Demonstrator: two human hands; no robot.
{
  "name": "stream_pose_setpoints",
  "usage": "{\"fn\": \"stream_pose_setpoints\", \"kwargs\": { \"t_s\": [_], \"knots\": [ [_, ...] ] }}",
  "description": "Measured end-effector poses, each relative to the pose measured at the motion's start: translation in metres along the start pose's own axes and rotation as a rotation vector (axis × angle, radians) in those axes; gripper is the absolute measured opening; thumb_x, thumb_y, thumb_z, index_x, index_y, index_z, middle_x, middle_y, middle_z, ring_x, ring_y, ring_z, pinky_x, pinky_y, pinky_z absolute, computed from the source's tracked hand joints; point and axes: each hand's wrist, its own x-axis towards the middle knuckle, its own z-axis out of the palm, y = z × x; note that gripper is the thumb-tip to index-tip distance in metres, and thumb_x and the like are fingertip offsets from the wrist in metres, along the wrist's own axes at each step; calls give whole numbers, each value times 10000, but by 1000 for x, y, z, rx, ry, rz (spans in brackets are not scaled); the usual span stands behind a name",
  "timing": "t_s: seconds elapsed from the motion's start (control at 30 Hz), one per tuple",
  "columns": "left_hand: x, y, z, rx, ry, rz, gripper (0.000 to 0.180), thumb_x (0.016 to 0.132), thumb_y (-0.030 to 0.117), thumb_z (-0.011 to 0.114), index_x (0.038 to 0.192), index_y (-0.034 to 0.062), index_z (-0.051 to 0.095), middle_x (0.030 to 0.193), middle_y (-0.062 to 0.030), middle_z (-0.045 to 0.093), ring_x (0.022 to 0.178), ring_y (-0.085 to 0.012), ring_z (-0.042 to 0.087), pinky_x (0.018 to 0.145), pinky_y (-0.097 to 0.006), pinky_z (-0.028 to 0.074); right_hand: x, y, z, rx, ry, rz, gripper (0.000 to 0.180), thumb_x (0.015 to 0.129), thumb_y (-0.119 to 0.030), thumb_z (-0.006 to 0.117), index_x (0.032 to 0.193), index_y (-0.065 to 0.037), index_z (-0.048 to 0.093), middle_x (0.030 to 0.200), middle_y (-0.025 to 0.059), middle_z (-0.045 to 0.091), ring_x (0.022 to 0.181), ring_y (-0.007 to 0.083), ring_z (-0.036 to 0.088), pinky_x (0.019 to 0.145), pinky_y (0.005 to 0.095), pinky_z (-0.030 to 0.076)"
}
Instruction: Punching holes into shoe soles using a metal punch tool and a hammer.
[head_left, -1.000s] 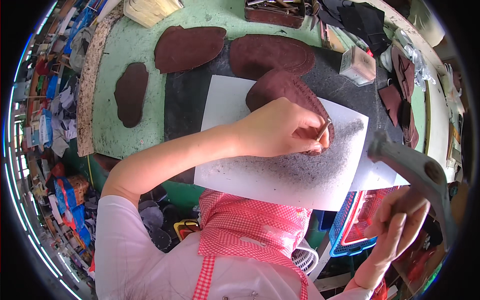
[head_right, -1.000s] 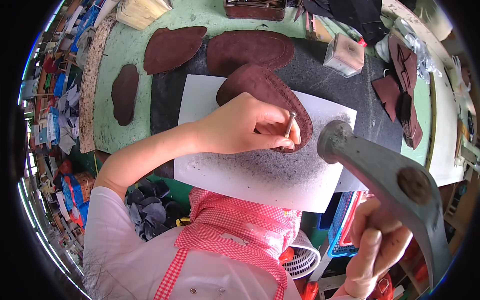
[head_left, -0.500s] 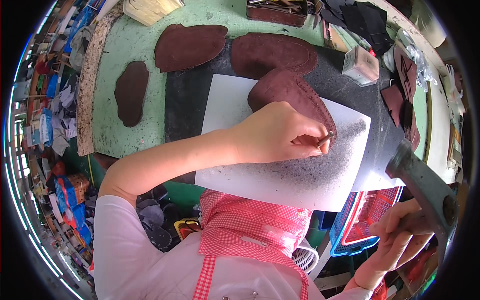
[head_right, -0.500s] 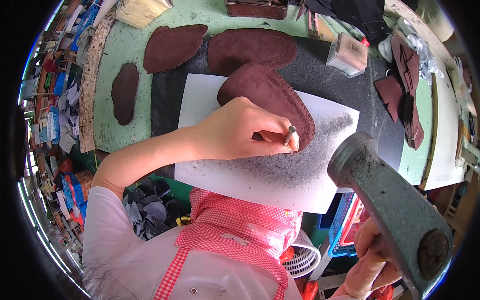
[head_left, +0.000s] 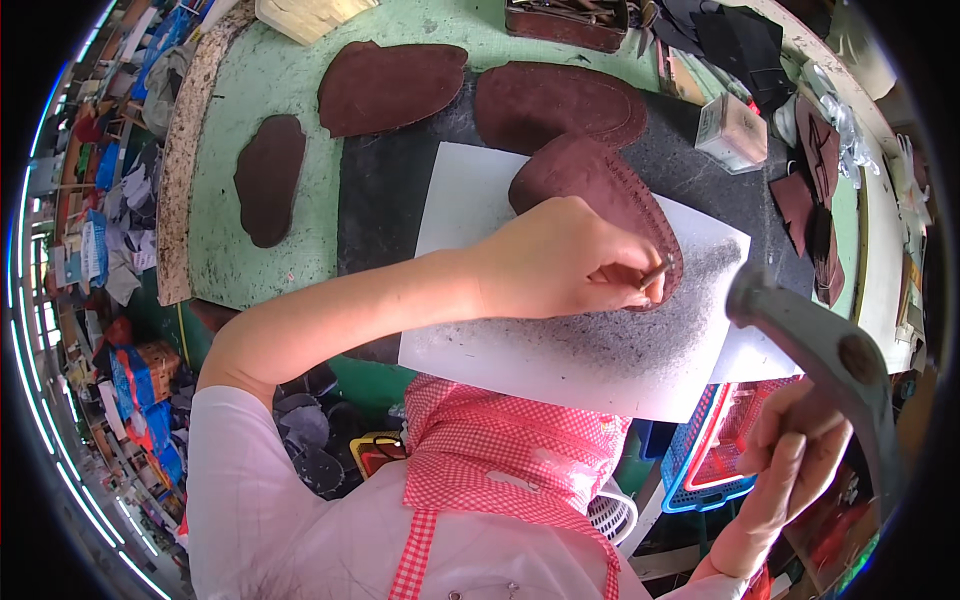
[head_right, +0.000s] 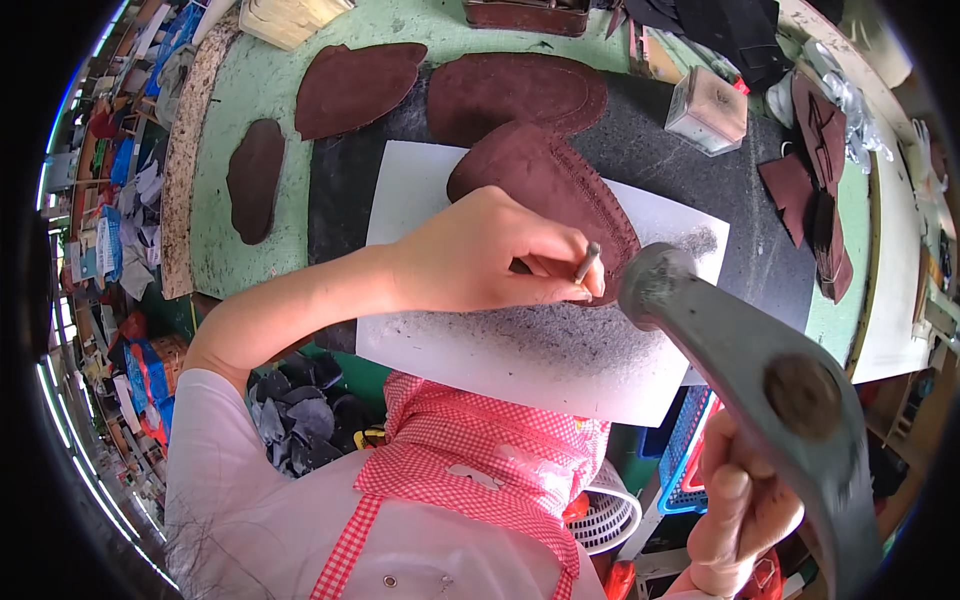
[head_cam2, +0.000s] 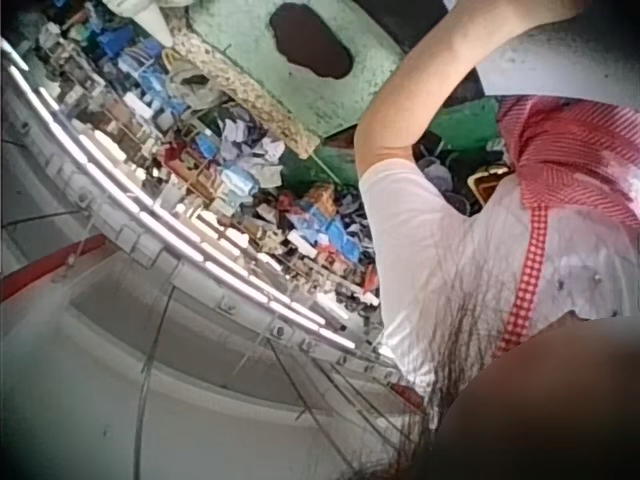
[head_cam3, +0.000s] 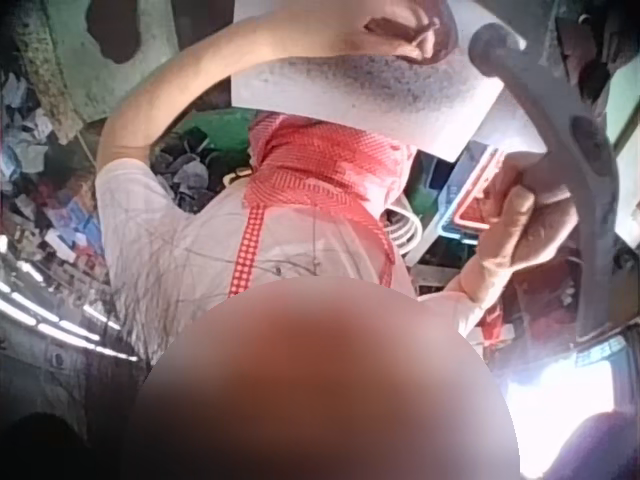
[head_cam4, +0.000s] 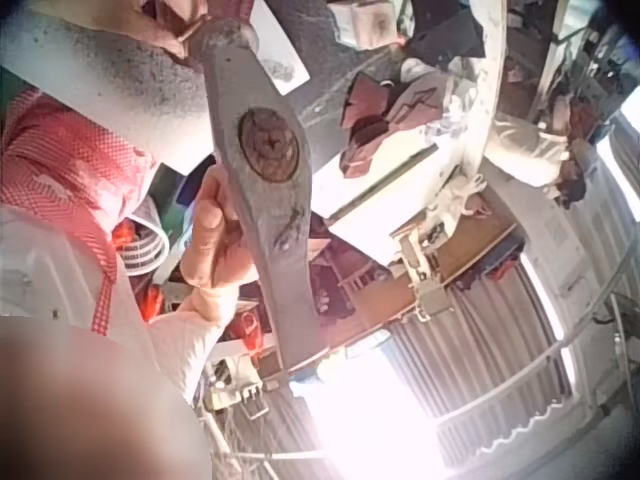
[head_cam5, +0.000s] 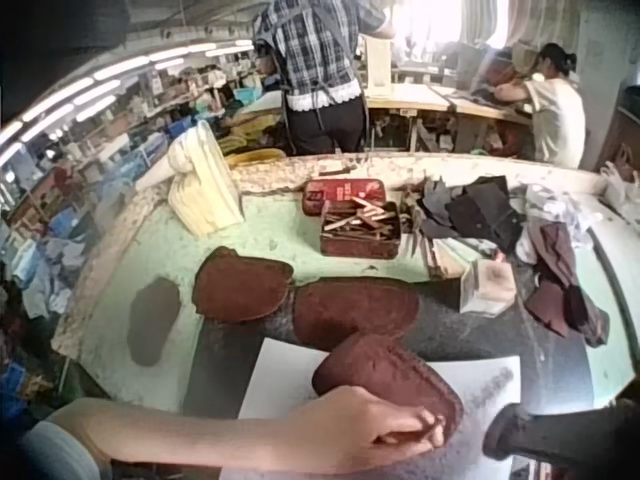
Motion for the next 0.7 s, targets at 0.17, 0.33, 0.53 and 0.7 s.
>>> {"fn": "stream_pose_setpoints", "kwargs": {
  "t_s": [0.17, 0.33, 0.53, 0.7],
  "knots": [
    [-10, 17, -6, 457, -79, 134, 146, 879, 117, 657, 986, 18, 646, 896, -93, 716, 855, -171, 712, 750, -264, 550, 1, -10, -7, -157, -300, 169, 425, 912, -2, 540, 1323, 51, 444, 1028, 97, 615, 847, 113, 556, 826, 276, 475],
    [0, 1, -10, 11, -54, -67, 173, 879, 147, 663, 995, 19, 646, 901, -85, 719, 850, -167, 712, 765, -265, 553, 4, 0, 3, -43, -49, 52, 472, 996, -216, 477, 1345, 77, 352, 706, 14, 458, 467, 9, 354, 446, 150, 280],
    [-5, 4, -8, 164, -49, 35, 156, 871, 151, 661, 993, 54, 658, 861, -61, 710, 787, -194, 705, 722, -286, 550, 4, -8, -3, -3, -15, 46, 468, 940, -363, 584, 1000, 84, 456, 631, 26, 477, 451, 47, 410, 440, 156, 328],
    [-14, 7, -7, 326, -10, 113, 149, 863, 135, 670, 997, 76, 648, 844, -55, 686, 775, -201, 692, 692, -293, 547, 11, 10, 6, -284, -246, -189, 404, 955, -157, 469, 1319, 20, 464, 662, -4, 472, 498, 40, 366, 445, 192, 272]
  ]
}}
